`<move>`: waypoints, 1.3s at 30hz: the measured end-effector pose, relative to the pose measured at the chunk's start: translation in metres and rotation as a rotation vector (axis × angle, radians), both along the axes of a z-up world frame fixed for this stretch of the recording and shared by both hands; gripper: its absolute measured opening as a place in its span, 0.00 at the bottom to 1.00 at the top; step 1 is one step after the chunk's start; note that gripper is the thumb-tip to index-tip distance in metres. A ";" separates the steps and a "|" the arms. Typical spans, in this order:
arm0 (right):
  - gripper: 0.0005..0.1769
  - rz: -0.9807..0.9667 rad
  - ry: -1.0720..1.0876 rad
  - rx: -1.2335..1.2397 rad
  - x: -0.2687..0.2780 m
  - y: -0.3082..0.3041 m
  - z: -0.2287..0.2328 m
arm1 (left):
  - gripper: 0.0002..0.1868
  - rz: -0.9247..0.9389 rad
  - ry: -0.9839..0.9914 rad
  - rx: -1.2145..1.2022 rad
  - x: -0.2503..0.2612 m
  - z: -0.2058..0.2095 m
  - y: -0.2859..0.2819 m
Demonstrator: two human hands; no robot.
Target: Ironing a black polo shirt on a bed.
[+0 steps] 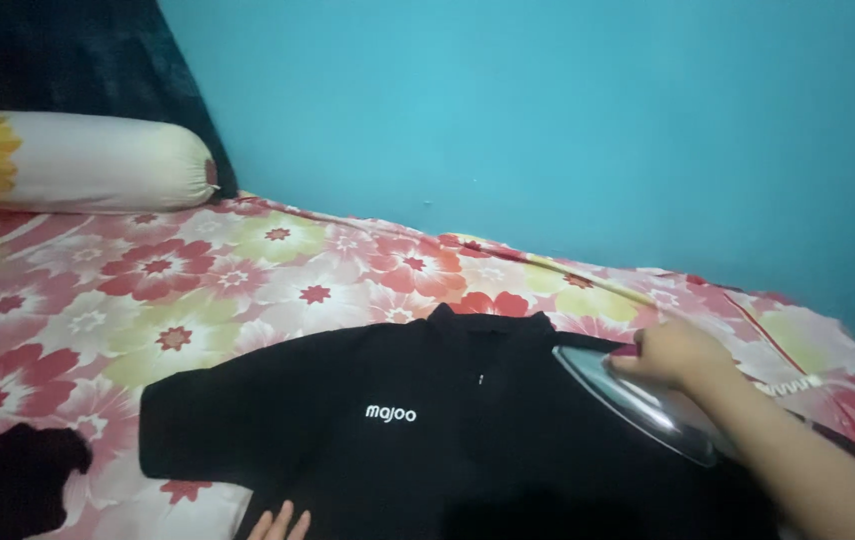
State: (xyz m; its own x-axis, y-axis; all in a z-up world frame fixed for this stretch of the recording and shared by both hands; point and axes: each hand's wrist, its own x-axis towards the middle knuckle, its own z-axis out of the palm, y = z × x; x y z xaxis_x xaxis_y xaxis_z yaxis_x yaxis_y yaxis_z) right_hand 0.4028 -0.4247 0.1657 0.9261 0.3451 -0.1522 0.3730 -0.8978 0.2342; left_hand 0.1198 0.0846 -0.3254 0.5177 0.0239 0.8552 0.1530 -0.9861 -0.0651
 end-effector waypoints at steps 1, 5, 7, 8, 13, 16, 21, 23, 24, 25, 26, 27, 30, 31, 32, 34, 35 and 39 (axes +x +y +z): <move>0.39 -0.067 -0.056 0.052 0.012 0.003 -0.007 | 0.20 0.003 -0.019 -0.003 0.011 0.011 0.005; 0.41 0.043 -0.068 0.116 -0.006 0.027 0.004 | 0.20 0.031 -0.069 -0.005 -0.015 0.057 -0.010; 0.40 0.121 -0.067 -0.127 -0.033 0.046 0.025 | 0.20 0.079 0.098 -0.005 -0.024 0.071 -0.017; 0.40 0.129 -0.075 -0.126 -0.029 0.050 0.023 | 0.20 0.088 0.092 -0.004 -0.018 0.069 -0.012; 0.41 -0.072 -0.081 0.049 0.001 0.067 0.000 | 0.20 -0.109 0.223 0.024 -0.030 0.084 -0.008; 0.43 -0.030 -0.038 0.028 0.033 0.068 -0.020 | 0.21 -0.138 0.311 0.012 -0.035 0.086 -0.009; 0.45 -0.132 0.024 -0.009 0.030 0.070 -0.032 | 0.21 -0.063 0.278 -0.076 -0.042 0.104 -0.030; 0.46 -0.192 0.029 -0.029 0.014 0.067 -0.039 | 0.21 -0.039 0.328 -0.158 -0.050 0.130 -0.040; 0.44 -0.219 0.025 0.023 0.003 0.065 -0.043 | 0.24 -0.058 0.430 -0.216 -0.059 0.148 -0.045; 0.43 -0.246 0.021 0.075 -0.010 0.062 -0.047 | 0.27 -0.077 0.531 -0.274 -0.068 0.167 -0.050; 0.43 -0.246 0.018 0.082 -0.023 0.061 -0.046 | 0.27 -0.075 0.528 -0.268 -0.074 0.190 -0.051; 0.43 -0.287 0.070 0.082 -0.037 0.061 -0.046 | 0.33 -0.117 0.639 -0.288 -0.080 0.213 -0.052; 0.42 -0.318 0.179 0.101 -0.087 0.051 -0.041 | 0.41 -0.150 0.728 -0.299 -0.097 0.228 -0.053; 0.41 -0.305 0.239 0.124 -0.106 0.047 -0.040 | 0.42 -0.137 0.708 -0.285 -0.103 0.224 -0.053; 0.41 -0.306 0.236 0.124 -0.130 0.050 -0.032 | 0.42 -0.139 0.704 -0.285 -0.110 0.209 -0.045; 0.41 -0.113 0.165 0.002 -0.175 0.058 -0.015 | 0.42 -0.089 0.520 -0.175 -0.119 0.180 -0.029; 0.41 -0.112 0.157 0.003 -0.198 0.069 0.001 | 0.42 -0.088 0.511 -0.175 -0.123 0.182 -0.021; 0.35 -0.076 0.438 -0.014 -0.263 0.112 0.023 | 0.43 -0.048 0.416 -0.322 -0.147 0.196 -0.001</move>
State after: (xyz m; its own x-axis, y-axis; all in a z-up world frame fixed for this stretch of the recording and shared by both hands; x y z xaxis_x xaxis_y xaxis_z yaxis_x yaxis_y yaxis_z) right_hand 0.1398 -0.3130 0.1891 0.7958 0.2735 -0.5402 0.3728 -0.9243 0.0813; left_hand -0.0267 0.0836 -0.1295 0.8186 0.2192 0.5308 0.1326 -0.9714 0.1968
